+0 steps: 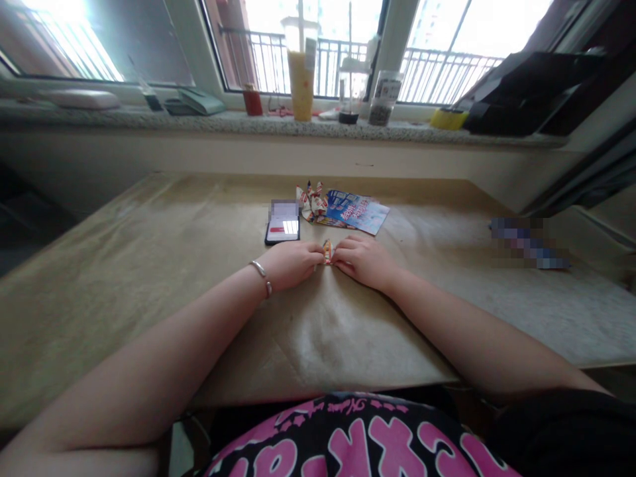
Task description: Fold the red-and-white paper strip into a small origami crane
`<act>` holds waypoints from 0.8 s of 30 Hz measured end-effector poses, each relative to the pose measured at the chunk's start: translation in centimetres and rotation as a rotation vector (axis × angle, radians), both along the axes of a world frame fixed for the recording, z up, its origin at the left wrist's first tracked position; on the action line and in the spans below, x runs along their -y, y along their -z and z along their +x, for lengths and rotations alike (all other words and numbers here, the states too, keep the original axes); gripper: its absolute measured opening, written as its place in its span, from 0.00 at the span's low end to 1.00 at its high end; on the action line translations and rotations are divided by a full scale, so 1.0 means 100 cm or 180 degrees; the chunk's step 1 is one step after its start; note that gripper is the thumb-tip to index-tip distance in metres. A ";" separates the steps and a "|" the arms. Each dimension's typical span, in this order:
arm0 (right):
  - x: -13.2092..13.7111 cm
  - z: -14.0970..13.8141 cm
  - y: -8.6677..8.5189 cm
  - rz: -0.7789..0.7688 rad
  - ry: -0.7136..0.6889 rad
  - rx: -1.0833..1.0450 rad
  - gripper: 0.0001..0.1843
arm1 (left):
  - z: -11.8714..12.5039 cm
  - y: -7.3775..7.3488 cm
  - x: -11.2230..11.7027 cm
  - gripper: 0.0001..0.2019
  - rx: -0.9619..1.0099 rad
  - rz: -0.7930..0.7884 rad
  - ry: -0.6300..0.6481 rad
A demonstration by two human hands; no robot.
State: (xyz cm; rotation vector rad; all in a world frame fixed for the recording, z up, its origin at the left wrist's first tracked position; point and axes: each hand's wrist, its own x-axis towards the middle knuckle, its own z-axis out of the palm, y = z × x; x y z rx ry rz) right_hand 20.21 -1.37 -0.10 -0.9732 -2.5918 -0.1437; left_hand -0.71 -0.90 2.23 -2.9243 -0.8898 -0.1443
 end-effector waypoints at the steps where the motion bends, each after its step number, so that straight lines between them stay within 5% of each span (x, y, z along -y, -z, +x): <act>1: 0.000 0.000 0.001 -0.0071 0.0086 -0.0115 0.10 | 0.000 0.001 0.000 0.15 0.0069 -0.0042 0.0014; 6: -0.004 0.001 0.009 -0.0415 0.0516 -0.0833 0.08 | 0.000 0.009 0.000 0.14 0.0437 -0.0138 -0.0096; 12: -0.010 0.004 0.014 -0.0700 0.0439 -0.1345 0.10 | -0.001 0.018 -0.003 0.18 0.0672 -0.0349 -0.0167; 24: -0.020 -0.002 0.024 -0.1518 0.0796 -0.2105 0.13 | -0.002 0.016 -0.007 0.16 0.0672 -0.0295 0.0015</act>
